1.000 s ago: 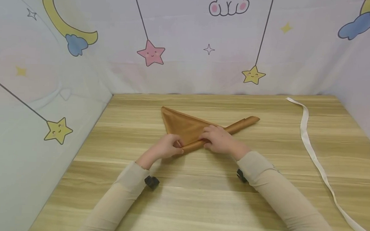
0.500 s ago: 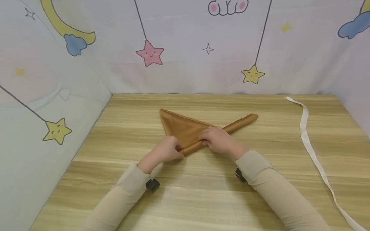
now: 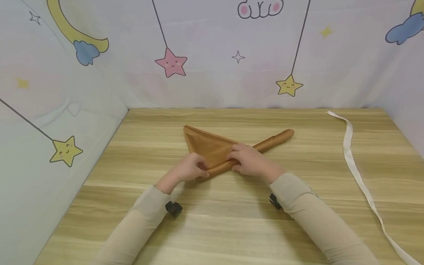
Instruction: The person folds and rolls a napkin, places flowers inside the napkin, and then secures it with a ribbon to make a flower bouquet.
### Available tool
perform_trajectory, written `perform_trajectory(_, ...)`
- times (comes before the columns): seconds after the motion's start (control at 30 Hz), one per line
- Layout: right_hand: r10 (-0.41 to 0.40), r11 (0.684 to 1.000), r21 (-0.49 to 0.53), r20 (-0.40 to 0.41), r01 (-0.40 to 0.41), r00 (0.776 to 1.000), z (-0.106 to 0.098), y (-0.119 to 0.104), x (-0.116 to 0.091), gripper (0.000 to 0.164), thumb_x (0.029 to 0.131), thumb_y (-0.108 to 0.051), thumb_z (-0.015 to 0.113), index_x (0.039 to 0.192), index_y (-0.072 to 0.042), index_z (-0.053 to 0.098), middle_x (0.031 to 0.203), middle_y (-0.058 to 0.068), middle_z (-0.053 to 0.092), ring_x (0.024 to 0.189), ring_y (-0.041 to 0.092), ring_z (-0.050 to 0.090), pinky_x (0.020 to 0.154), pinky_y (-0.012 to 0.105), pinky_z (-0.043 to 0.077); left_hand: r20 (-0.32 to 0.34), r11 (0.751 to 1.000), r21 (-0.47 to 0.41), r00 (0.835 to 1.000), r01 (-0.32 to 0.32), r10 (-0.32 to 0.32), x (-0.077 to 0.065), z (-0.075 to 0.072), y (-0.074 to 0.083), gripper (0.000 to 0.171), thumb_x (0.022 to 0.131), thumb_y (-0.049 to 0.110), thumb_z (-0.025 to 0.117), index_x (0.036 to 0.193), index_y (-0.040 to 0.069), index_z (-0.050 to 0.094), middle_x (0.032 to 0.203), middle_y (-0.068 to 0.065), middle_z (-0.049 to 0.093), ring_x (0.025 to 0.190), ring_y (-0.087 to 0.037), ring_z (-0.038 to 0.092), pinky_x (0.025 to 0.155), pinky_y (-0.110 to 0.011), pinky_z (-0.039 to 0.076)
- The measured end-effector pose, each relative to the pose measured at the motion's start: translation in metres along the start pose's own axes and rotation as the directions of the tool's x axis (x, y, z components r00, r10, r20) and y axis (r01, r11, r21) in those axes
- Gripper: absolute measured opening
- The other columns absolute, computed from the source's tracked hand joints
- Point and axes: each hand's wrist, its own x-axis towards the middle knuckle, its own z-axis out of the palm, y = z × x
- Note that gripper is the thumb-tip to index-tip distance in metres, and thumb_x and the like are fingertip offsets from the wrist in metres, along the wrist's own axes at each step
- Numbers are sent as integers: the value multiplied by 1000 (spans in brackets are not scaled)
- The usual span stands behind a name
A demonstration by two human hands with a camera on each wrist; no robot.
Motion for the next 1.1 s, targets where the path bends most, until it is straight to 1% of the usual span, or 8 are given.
perform_trajectory(0.07,-14,1000,-17,-11,14,1000,1,1,1,21,79,-15,67,100,-11,65,96,0,57,90,17,51,81,34,42,11,1000,5,1000,14,-14,0,-1,0,15,74,13,71,88,7,69,88,-3,67,84,-16,59,72,-29,48)
perform_trajectory(0.17,-25,999,-32,-18,25,1000,3,2,2,18,82,-16,65,99,-12,66,94,-2,61,88,17,52,79,33,42,24,999,33,1000,9,-9,-2,-2,1,15,74,14,71,88,8,70,87,-1,67,83,-14,59,72,-28,48)
perform_trajectory(0.33,0,1000,-19,7,0,1000,2,1,2,18,84,-17,62,101,-13,66,96,-2,62,90,16,53,81,35,42,48,1000,20,999,-2,1,-4,0,0,24,71,18,74,91,8,69,84,0,66,72,-12,58,65,-25,48)
perform_trajectory(0.47,11,1000,-4,25,-11,1000,1,0,2,18,85,-16,61,102,-13,66,99,-2,63,93,18,55,84,37,42,25,998,30,998,-55,55,-3,3,-3,31,67,18,77,94,7,67,84,0,66,73,-10,57,66,-23,47)
perform_trajectory(0.6,19,1000,11,23,-20,1000,2,0,3,19,84,-16,62,102,-13,65,100,-1,64,95,19,56,84,38,43,10,996,28,997,-81,81,-2,2,-4,25,67,14,76,89,7,67,83,-1,65,76,-11,58,70,-24,47)
perform_trajectory(0.77,28,999,22,11,-29,1000,2,0,3,24,80,-19,67,102,-13,62,103,0,61,98,19,54,86,37,41,34,999,-24,999,-37,38,-2,-1,-4,21,70,12,74,89,6,68,86,-3,66,78,-13,58,69,-25,47)
perform_trajectory(0.93,-39,999,-38,-8,38,999,5,0,5,20,78,-19,69,97,-13,64,100,0,60,95,19,52,85,37,41,87,996,-86,996,26,-18,-3,-1,-3,21,73,15,71,93,7,69,90,-2,67,77,-13,58,63,-25,48)
perform_trajectory(1.1,-89,995,-58,-29,87,996,5,0,6,15,81,-18,65,95,-13,66,97,-1,63,92,18,55,82,37,43,71,998,-60,997,36,-32,-5,1,-3,23,74,18,71,95,7,68,93,-3,66,80,-13,58,67,-26,48)
